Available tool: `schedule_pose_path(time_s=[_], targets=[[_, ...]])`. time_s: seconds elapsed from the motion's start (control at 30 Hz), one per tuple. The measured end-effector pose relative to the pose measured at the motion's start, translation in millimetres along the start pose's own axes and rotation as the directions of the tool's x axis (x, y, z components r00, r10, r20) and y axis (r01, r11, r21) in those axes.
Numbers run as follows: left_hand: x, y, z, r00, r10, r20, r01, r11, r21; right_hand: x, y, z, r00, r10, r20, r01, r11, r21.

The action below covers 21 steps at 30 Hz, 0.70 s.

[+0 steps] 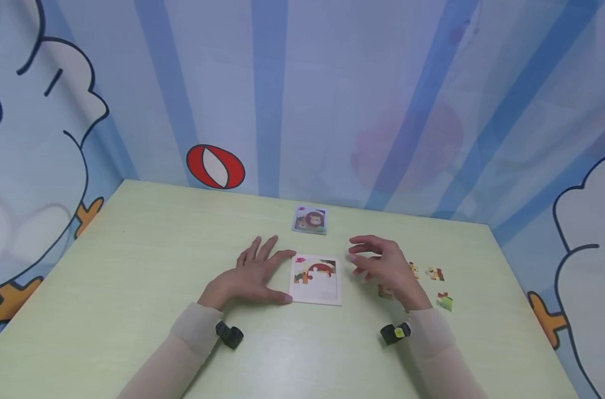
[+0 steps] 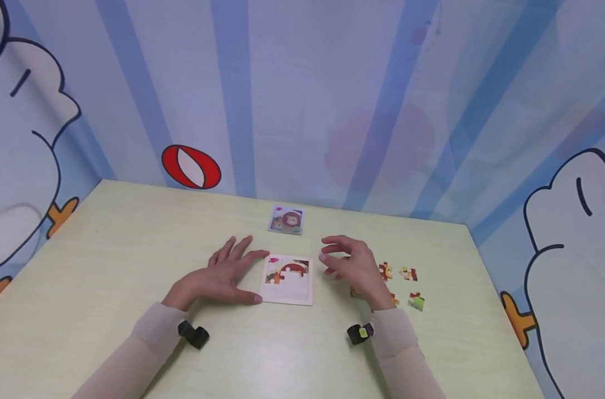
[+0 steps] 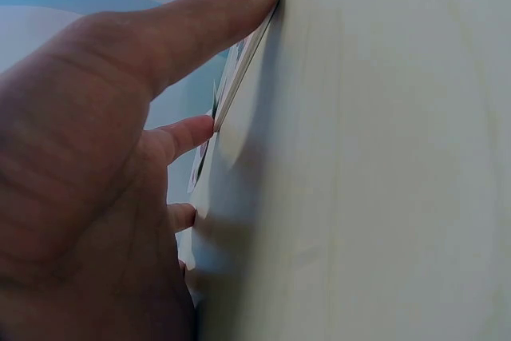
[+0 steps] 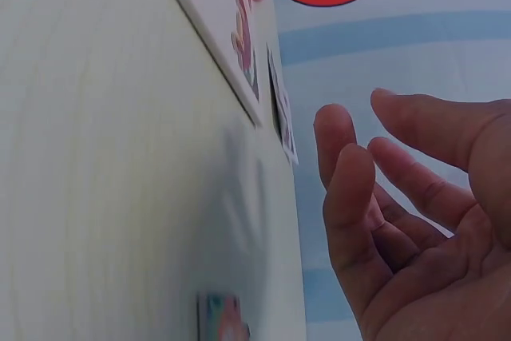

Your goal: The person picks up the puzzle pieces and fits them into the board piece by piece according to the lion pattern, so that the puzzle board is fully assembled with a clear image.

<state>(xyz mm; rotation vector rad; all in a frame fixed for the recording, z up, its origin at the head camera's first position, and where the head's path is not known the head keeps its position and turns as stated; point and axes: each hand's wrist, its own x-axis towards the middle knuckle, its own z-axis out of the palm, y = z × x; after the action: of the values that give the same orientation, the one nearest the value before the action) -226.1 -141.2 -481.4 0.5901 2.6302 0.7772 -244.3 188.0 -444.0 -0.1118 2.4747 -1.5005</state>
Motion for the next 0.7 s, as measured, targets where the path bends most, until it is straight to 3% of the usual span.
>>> schedule_pose_path(time_s=[0.7], targets=[[2.0,-3.7,2.6,1.0,0.006,-0.006,-0.006,1.0,0.007,-17.3,21.7,-56.3,0.998,0.032,-0.055,-0.04,0.988,-0.152]])
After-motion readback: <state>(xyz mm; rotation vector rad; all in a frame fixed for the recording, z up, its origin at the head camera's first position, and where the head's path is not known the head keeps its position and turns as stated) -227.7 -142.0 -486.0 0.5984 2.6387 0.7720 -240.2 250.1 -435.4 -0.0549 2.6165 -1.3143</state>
